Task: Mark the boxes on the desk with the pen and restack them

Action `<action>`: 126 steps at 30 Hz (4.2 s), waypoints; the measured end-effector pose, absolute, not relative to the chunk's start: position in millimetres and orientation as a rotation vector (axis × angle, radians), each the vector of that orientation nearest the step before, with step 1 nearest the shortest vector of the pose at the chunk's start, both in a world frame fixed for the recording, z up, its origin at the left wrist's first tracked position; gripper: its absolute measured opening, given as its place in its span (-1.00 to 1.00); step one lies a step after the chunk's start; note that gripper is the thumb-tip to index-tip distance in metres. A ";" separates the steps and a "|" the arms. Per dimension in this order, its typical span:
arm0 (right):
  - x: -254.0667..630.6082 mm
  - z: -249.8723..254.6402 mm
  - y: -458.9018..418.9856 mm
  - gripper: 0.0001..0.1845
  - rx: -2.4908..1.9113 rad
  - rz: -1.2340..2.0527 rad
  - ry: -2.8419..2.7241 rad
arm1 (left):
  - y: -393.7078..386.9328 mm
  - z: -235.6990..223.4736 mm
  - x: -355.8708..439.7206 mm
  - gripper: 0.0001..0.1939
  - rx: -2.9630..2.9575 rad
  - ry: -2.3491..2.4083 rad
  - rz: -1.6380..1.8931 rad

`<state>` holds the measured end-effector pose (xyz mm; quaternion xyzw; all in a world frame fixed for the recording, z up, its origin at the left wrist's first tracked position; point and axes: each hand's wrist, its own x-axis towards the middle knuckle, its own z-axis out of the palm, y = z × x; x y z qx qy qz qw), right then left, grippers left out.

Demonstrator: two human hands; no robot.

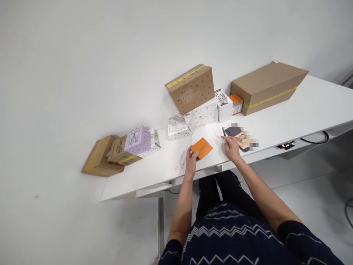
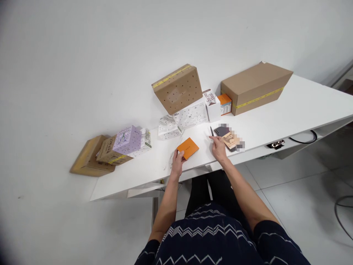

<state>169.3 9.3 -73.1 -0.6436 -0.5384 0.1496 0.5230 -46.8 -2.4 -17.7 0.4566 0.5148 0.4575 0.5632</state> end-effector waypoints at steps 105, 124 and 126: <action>167.1 -78.1 5.7 -0.72 -1.322 0.656 -1.123 | -20.2 1.8 -62.6 -0.32 2.095 1.975 0.876; 124.0 -54.8 1.2 -0.68 -1.351 0.812 -1.004 | 15.3 -15.8 -77.3 -0.47 1.564 1.472 0.852; 110.4 -45.2 -0.7 -0.72 -1.350 0.789 -1.053 | 6.2 -20.2 -67.6 -0.52 1.615 1.439 0.895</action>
